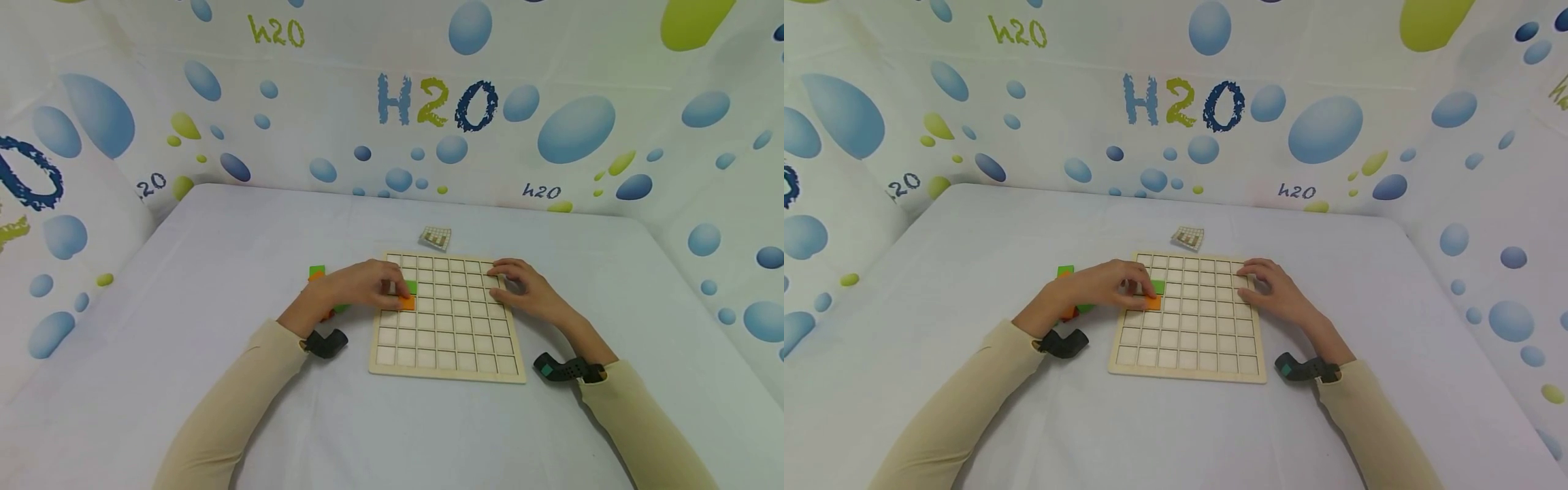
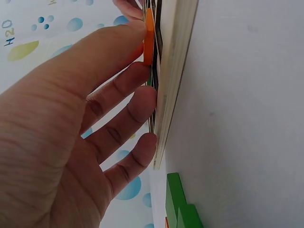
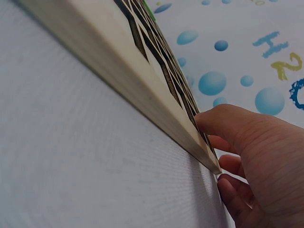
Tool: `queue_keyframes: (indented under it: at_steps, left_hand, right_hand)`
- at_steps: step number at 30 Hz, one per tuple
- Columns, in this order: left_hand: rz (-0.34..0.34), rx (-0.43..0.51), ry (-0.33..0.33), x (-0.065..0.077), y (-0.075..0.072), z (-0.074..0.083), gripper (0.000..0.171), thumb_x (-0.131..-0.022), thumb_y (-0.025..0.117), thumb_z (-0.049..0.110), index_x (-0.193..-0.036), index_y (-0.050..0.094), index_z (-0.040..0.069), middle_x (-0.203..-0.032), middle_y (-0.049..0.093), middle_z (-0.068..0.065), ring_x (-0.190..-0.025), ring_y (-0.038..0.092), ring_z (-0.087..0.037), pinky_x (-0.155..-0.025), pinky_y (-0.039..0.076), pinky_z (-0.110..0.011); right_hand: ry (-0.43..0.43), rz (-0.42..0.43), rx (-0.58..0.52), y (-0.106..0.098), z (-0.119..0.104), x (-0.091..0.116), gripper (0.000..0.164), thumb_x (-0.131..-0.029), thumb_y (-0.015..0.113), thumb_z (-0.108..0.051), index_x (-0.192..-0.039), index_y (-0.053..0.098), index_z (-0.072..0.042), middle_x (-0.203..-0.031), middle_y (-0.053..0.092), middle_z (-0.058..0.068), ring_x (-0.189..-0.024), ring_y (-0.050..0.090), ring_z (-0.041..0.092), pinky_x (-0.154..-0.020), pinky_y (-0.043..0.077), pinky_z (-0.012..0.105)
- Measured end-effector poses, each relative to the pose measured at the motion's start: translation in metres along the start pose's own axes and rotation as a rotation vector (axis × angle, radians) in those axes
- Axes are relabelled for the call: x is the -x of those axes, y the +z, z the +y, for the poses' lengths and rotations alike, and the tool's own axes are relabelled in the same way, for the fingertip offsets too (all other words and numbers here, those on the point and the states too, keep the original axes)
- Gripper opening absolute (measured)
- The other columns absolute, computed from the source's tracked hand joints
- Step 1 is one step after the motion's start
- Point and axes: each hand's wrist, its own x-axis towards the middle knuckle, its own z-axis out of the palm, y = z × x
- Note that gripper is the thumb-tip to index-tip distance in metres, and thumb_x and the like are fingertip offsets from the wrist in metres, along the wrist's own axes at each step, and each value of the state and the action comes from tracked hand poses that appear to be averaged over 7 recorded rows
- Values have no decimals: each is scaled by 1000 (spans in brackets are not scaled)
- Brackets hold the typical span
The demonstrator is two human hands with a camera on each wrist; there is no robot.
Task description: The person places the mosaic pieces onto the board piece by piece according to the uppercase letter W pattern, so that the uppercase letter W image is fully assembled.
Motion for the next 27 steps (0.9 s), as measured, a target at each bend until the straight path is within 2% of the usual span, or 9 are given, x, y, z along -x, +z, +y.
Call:
queue_keyframes:
  at_steps: [16,27]
  left_hand:
    - [-3,-43,-14,-3,3,0,17,-89,72,15,-104,73,7,-101,66,-1,-80,56,-10,-74,48,-22]
    - [10,-8,-35,-2,2,0,15,-90,71,15,-103,72,8,-100,66,-1,-80,57,-10,-73,49,-23]
  right_hand:
    - [21,-14,0,0,2,0,37,-91,67,-8,-125,59,2,-139,43,23,-130,40,41,-107,34,55]
    - [19,-12,6,-1,1,0,36,-91,67,-8,-125,59,2,-139,44,22,-130,41,40,-107,34,55]
